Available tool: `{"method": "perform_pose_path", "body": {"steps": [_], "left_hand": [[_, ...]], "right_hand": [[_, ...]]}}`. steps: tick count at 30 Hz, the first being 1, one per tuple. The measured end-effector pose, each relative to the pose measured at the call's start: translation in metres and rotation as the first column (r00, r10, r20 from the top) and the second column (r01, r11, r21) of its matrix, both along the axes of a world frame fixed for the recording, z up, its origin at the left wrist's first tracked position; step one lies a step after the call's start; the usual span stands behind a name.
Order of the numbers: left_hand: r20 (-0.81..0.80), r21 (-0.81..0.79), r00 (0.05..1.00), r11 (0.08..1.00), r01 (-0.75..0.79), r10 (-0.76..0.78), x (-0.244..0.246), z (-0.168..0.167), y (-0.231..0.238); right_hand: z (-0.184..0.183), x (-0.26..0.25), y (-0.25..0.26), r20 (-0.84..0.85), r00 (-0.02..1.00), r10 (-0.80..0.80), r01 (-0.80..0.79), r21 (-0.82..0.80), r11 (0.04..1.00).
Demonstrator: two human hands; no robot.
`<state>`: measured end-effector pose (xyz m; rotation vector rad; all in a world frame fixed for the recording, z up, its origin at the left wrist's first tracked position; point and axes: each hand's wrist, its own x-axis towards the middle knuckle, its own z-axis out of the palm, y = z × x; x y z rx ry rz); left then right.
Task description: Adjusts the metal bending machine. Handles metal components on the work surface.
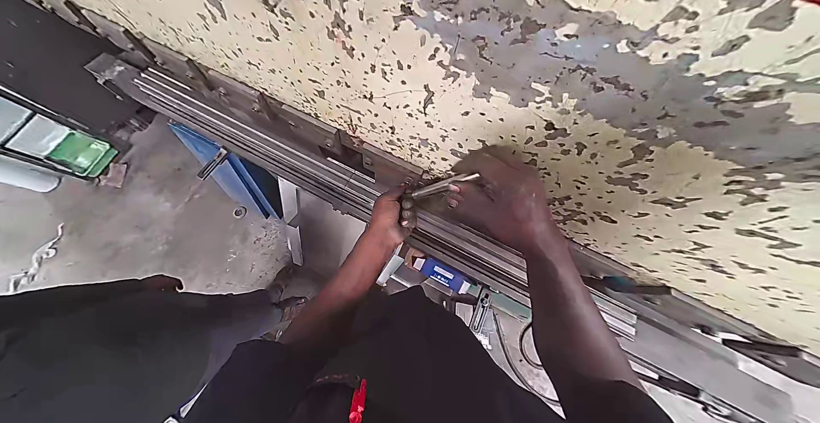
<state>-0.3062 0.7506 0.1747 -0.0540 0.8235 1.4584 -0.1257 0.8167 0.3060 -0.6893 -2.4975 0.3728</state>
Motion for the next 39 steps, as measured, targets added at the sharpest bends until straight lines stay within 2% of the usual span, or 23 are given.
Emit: {"method": "perform_pose_path", "body": {"steps": [4, 6, 7, 9, 11, 13, 15, 18, 20, 23, 25, 27, 33, 37, 39], "left_hand": [[-0.219, -0.051, 0.976, 0.999, -0.003, -0.008, 0.002, -0.001, 0.001], [-0.224, -0.05, 0.974, 0.999, 0.01, -0.021, -0.001, -0.002, 0.002], [-0.171, -0.047, 0.985, 0.999, 0.018, -0.026, -0.003, -0.001, 0.002], [0.024, -0.051, 0.999, 0.998, 0.041, -0.04, -0.005, 0.005, 0.001], [0.192, 0.042, 0.978, 0.996, 0.077, -0.083, -0.015, 0.006, -0.002], [0.261, 0.122, 0.956, 0.987, 0.107, -0.135, -0.022, 0.002, -0.001], [0.248, 0.128, 0.956, 0.984, 0.126, -0.155, -0.02, 0.001, 0.0], [0.082, 0.053, 0.983, 0.986, 0.16, -0.164, -0.017, 0.006, -0.014], [-0.029, 0.053, 0.995, 0.994, 0.099, -0.098, -0.02, 0.008, -0.026], [-0.271, 0.0, 0.96, 0.998, -0.066, 0.063, -0.041, 0.009, -0.03], [-0.397, -0.04, 0.915, 0.994, -0.102, 0.078, -0.057, 0.006, -0.027], [-0.475, -0.069, 0.878, 0.992, -0.11, 0.065, -0.065, 0.004, -0.023], [-0.605, -0.034, 0.787, 0.984, -0.175, 0.119, -0.069, -0.013, -0.007], [-0.755, -0.06, 0.654, 0.986, -0.153, 0.055, -0.073, -0.01, -0.005], [-0.754, -0.076, 0.656, 0.987, -0.144, 0.038, -0.077, -0.006, -0.003]], "right_hand": [[-0.034, 0.038, -0.004, -0.108, 0.992, -0.072, 0.072, -0.007, 0.997], [-0.043, 0.024, 0.0, -0.317, 0.948, -0.008, 0.028, 0.059, 0.998], [-0.043, -0.001, 0.005, -0.412, 0.909, 0.058, -0.006, 0.128, 0.992], [-0.025, -0.08, 0.015, -0.49, 0.85, 0.196, -0.076, 0.254, 0.964], [-0.003, -0.151, 0.025, -0.402, 0.847, 0.347, -0.232, 0.308, 0.923], [0.001, -0.166, 0.027, -0.341, 0.877, 0.337, -0.257, 0.259, 0.931], [-0.005, -0.154, 0.023, -0.328, 0.904, 0.275, -0.23, 0.169, 0.958], [-0.011, -0.127, 0.006, -0.507, 0.833, 0.22, -0.236, 0.033, 0.971], [-0.012, -0.1, -0.01, -0.566, 0.808, 0.162, -0.232, -0.053, 0.971], [-0.023, -0.065, -0.02, -0.341, 0.94, 0.0, -0.023, -0.061, 0.998], [-0.036, -0.052, -0.018, -0.126, 0.989, -0.079, 0.07, -0.071, 0.995], [-0.051, -0.042, -0.016, -0.036, 0.991, -0.13, 0.124, -0.14, 0.982], [-0.074, -0.031, -0.012, 0.001, 0.978, -0.206, 0.193, -0.351, 0.916], [-0.085, -0.026, -0.013, -0.093, 0.964, -0.25, 0.193, -0.404, 0.894], [-0.08, -0.032, -0.015, -0.151, 0.954, -0.259, 0.182, -0.396, 0.9]]}}
